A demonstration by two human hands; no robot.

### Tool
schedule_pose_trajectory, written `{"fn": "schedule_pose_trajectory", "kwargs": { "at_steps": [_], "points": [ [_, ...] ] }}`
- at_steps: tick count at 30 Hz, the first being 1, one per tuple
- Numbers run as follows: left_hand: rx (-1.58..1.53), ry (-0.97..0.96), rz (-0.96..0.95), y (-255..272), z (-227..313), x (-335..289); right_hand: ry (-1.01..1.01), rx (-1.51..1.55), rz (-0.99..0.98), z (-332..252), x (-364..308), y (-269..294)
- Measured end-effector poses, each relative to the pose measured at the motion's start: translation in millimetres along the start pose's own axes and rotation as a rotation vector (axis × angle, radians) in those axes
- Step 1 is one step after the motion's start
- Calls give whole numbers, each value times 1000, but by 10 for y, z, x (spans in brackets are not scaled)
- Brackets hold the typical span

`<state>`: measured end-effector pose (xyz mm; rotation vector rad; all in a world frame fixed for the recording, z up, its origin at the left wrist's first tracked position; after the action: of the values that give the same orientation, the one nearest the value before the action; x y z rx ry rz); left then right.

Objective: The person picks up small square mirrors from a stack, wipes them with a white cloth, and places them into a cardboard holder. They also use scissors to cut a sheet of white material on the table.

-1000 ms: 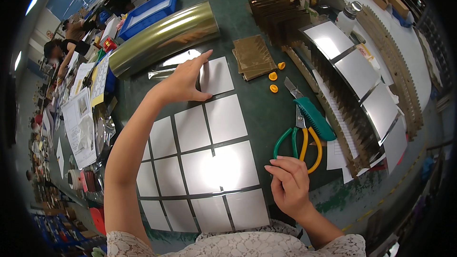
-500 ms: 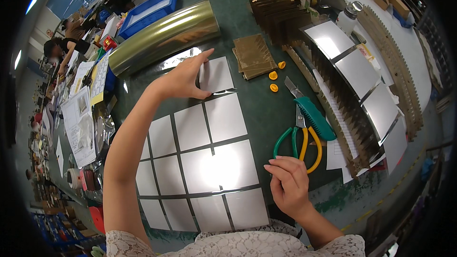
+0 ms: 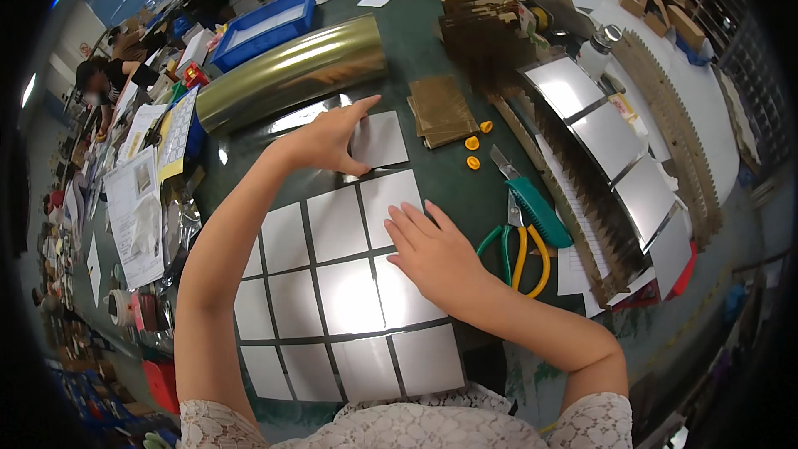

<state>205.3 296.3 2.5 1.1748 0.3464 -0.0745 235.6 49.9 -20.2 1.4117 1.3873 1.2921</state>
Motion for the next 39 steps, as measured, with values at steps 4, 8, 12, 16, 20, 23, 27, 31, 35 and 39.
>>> {"fn": "schedule_pose_trajectory", "kwargs": {
  "at_steps": [4, 8, 12, 16, 20, 23, 27, 31, 35, 39],
  "points": [
    [53, -83, -3, 87, -86, 46, 7, 7, -41, 12, 19, -59],
    [-105, -139, 37, 473, -280, 67, 4, 26, -65, -26, 54, -36],
    [-308, -52, 165, 857, -87, -67, -10, 27, -71, 6, 18, -48],
    [-387, -153, 267, 702, 12, -276, 3, 24, -54, 1, 8, -44],
    [-175, -85, 251, 345, -12, -357, 22, -8, -50, -14, 11, -38],
    [-167, -44, 231, 214, -36, -393, 15, -6, -42, -40, 8, -40],
    [-64, -100, 296, 77, -29, -343, 12, -10, -27, -49, -5, -54],
    [0, -35, 218, -13, 60, -319, 9, 3, -33, -44, -23, -62],
    [76, -101, 272, -111, 67, -288, 8, 7, -62, -52, -42, -9],
    [84, -89, 272, -138, 56, -263, 7, 71, -83, -98, -73, 104]
  ]
}}
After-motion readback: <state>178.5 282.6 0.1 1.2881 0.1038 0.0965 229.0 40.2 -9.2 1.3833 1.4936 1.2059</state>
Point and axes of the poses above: each hand's wrist, its own x-axis towards the middle knuckle, its own y-axis out of the back of the hand, z = x × y, the point moved 3 cm from there along x, towards the middle knuckle, and after that the axes turned 10 degrees about -z, right-handed, at the moved point
